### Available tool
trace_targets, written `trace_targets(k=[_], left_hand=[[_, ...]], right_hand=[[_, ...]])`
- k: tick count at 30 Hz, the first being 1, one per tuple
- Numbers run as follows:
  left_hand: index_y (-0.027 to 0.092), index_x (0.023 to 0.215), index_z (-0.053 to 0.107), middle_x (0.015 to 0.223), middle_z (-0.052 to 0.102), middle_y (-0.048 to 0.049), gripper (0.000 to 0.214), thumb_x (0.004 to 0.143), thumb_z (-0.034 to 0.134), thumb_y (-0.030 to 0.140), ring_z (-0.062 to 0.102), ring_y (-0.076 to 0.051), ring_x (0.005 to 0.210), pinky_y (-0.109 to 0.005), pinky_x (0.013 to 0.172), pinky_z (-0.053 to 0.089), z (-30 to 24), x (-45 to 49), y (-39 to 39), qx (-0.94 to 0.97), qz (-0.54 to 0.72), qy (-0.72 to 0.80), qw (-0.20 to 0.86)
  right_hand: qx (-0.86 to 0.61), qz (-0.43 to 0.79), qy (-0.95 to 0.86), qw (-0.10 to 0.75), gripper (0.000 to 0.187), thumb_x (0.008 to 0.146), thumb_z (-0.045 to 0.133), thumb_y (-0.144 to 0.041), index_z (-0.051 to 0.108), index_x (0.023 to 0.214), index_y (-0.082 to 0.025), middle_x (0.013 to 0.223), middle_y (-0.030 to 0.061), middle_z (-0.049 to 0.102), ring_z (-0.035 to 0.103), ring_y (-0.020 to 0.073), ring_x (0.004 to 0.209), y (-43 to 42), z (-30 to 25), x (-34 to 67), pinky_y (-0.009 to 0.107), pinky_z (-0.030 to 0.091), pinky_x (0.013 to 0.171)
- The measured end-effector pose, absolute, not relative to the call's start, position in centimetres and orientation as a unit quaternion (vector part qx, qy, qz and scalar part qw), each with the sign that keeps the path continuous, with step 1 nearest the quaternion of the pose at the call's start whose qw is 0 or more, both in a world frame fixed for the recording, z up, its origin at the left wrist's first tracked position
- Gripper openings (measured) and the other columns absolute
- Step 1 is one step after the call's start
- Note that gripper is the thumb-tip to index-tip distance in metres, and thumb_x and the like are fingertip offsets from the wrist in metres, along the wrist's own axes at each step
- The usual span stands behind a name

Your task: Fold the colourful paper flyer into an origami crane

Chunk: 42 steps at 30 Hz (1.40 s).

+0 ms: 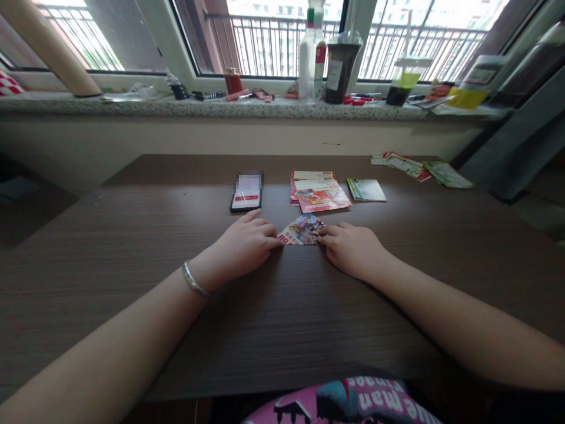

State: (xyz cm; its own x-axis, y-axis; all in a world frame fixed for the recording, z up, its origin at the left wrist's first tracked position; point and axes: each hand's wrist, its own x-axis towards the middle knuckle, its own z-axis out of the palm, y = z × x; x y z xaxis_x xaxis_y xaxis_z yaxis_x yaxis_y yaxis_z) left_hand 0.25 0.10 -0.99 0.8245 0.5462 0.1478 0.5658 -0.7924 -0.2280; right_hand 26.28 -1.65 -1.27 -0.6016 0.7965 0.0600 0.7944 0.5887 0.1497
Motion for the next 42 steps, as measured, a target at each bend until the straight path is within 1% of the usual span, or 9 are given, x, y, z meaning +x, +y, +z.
trace_targets(k=[5, 16, 21, 25, 27, 30, 34, 38, 42], left_hand=[[0.033, 0.101, 0.073, 0.083, 0.067, -0.0006, 0.029, 0.083, 0.059, 0.014, 0.059, -0.018, 0.083, -0.035, 0.089, 0.041, -0.2, -1.6, 0.9, -0.95, -0.006, -0.294, 0.105], [0.033, 0.097, 0.075, 0.087, 0.071, 0.0006, 0.031, 0.083, 0.058, 0.011, 0.063, -0.016, 0.079, -0.027, 0.074, 0.047, 0.1, -3.1, 1.6, -0.945, 0.019, -0.322, 0.046], [0.028, 0.096, 0.075, 0.097, 0.072, 0.0008, 0.031, 0.083, 0.053, 0.011, 0.066, -0.013, 0.083, -0.024, 0.078, 0.051, -0.3, -3.9, 2.2, -0.946, 0.007, -0.325, -0.005], [0.021, 0.083, 0.074, 0.113, 0.07, -0.0036, 0.024, 0.083, 0.05, 0.016, 0.068, -0.017, 0.085, -0.03, 0.079, 0.055, -0.4, -3.2, 1.7, -0.928, -0.016, -0.366, 0.069], [0.017, 0.088, 0.072, 0.113, 0.069, -0.0072, 0.025, 0.085, 0.048, 0.017, 0.068, -0.019, 0.088, -0.031, 0.079, 0.056, -0.4, -2.2, 1.1, -0.916, -0.053, -0.382, 0.11], [0.018, 0.103, 0.069, 0.108, 0.071, -0.0061, 0.026, 0.088, 0.048, 0.018, 0.067, -0.019, 0.095, -0.033, 0.085, 0.055, -0.6, -0.4, -0.1, -0.93, -0.109, -0.344, 0.072], [0.023, 0.128, 0.058, 0.13, 0.062, -0.0059, 0.039, 0.09, 0.05, 0.017, 0.061, -0.021, 0.114, -0.037, 0.097, 0.051, -1.7, 1.7, -1.2, -0.948, -0.148, -0.273, 0.066], [0.019, 0.123, 0.061, 0.13, 0.062, -0.0066, 0.034, 0.091, 0.05, 0.018, 0.06, -0.021, 0.117, -0.039, 0.102, 0.048, -2.6, 2.5, -1.5, -0.955, -0.125, -0.259, 0.066], [0.016, 0.122, 0.061, 0.127, 0.063, -0.0078, 0.032, 0.092, 0.05, 0.018, 0.06, -0.019, 0.116, -0.036, 0.104, 0.047, -2.8, 2.4, -1.3, -0.949, -0.128, -0.285, 0.035]], right_hand=[[0.445, 0.075, 0.893, 0.007, 0.032, 0.093, 0.042, -0.024, 0.07, 0.109, -0.021, 0.119, 0.0073, 0.067, 0.06, 0.0246, 0.099, -1.7, -1.2, 26.2, 0.032, 0.048, 0.069], [0.443, 0.068, 0.894, 0.006, 0.032, 0.093, 0.044, -0.025, 0.07, 0.111, -0.022, 0.119, 0.007, 0.067, 0.06, 0.0243, 0.099, -1.6, -1.4, 26.3, 0.033, 0.048, 0.07], [0.433, 0.075, 0.898, -0.005, 0.033, 0.093, 0.044, -0.026, 0.068, 0.114, -0.022, 0.118, 0.0067, 0.067, 0.06, 0.0242, 0.097, -1.7, -1.7, 26.6, 0.033, 0.048, 0.07], [0.421, 0.075, 0.904, -0.013, 0.032, 0.094, 0.044, -0.025, 0.069, 0.111, -0.02, 0.117, 0.0086, 0.067, 0.059, 0.0232, 0.097, -1.6, -1.8, 26.6, 0.034, 0.048, 0.074], [0.415, 0.073, 0.907, -0.022, 0.031, 0.094, 0.043, -0.025, 0.07, 0.11, -0.019, 0.116, 0.009, 0.068, 0.059, 0.0233, 0.098, -1.5, -1.8, 26.7, 0.034, 0.048, 0.076], [0.401, 0.07, 0.913, -0.037, 0.032, 0.095, 0.043, -0.026, 0.069, 0.112, -0.019, 0.118, 0.009, 0.067, 0.058, 0.0236, 0.099, -1.4, -2.0, 26.7, 0.036, 0.048, 0.08], [0.349, 0.047, 0.934, -0.058, 0.035, 0.095, 0.044, -0.027, 0.063, 0.123, -0.019, 0.123, 0.0097, 0.064, 0.056, 0.0237, 0.102, -1.2, -2.6, 26.7, 0.038, 0.047, 0.085], [0.337, 0.027, 0.938, -0.083, 0.037, 0.093, 0.046, -0.027, 0.061, 0.125, -0.016, 0.124, 0.0108, 0.063, 0.054, 0.0245, 0.105, -1.0, -2.9, 26.3, 0.04, 0.046, 0.088], [0.314, 0.012, 0.943, -0.108, 0.038, 0.091, 0.047, -0.024, 0.06, 0.127, -0.019, 0.126, 0.0092, 0.062, 0.053, 0.0239, 0.102, -0.7, -3.1, 26.1, 0.04, 0.046, 0.088]])
